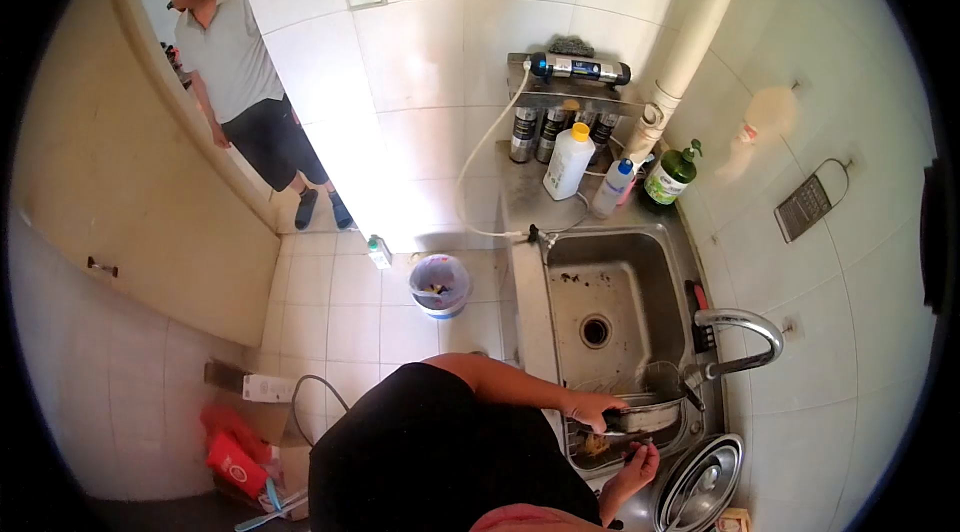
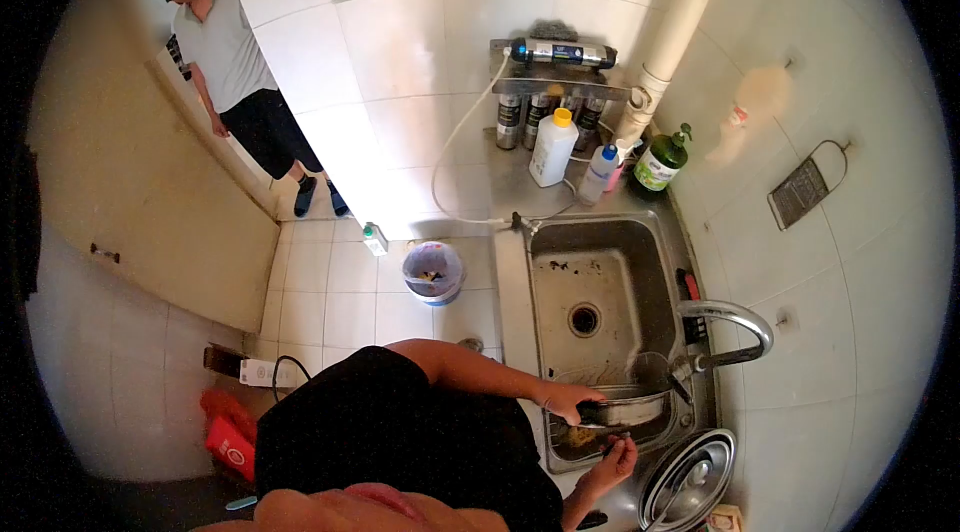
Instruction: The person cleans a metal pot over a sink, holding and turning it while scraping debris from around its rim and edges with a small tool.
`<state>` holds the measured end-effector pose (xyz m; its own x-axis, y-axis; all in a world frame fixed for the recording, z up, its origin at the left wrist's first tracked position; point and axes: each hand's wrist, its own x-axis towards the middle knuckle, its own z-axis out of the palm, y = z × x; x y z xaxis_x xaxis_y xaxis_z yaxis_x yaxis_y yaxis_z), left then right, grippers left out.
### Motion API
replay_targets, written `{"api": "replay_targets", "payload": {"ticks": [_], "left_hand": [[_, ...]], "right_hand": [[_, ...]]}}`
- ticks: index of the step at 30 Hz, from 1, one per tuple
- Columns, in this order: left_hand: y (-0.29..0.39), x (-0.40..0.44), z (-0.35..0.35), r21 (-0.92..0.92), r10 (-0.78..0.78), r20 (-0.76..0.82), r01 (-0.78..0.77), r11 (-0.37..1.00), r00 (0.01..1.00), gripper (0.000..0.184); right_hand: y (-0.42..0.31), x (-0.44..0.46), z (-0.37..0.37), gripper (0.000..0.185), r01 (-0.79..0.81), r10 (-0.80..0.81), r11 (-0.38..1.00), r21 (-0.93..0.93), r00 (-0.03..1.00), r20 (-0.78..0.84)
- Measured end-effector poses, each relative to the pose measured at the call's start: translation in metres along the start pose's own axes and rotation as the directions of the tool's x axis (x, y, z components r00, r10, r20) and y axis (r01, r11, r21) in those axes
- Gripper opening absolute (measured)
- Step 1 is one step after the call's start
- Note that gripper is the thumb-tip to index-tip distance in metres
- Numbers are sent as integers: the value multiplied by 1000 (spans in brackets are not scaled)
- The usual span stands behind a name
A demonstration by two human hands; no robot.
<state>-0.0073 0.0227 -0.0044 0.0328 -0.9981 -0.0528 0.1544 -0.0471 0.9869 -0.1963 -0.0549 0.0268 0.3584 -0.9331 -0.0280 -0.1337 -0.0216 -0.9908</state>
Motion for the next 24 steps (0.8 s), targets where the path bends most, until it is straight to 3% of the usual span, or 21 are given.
{"api": "replay_targets", "payload": {"ticks": [5, 7, 9, 12, 18, 24], "left_hand": [[3, -5, 12, 40, 67, -174, -61, 997, 982, 57], [8, -6, 12, 43, -6, -131, 12, 999, 991, 64], [21, -5, -1, 71, -159, 64, 155, 985, 985, 84], [2, 0, -1, 186, -90, -12, 91, 978, 996, 81], [2, -2, -6, 85, -36, 8, 35, 996, 999, 70], [10, -8, -11, 156, -59, -33, 64, 986, 998, 63]], "right_hand": [[-16, -3, 4, 18, -4, 3, 997, -74, 1000, -12], [-16, -1, 4, 17, 18, -19, 996, -91, 1000, -7], [-12, 5, 3, 16, 56, -55, 991, -120, 998, 12], [-9, 11, -1, 17, 64, -58, 995, -76, 996, 72], [-3, 11, 3, 16, 111, -105, 990, -91, 992, 70], [-4, 6, 3, 11, 48, -38, 996, -81, 993, 115]]}}
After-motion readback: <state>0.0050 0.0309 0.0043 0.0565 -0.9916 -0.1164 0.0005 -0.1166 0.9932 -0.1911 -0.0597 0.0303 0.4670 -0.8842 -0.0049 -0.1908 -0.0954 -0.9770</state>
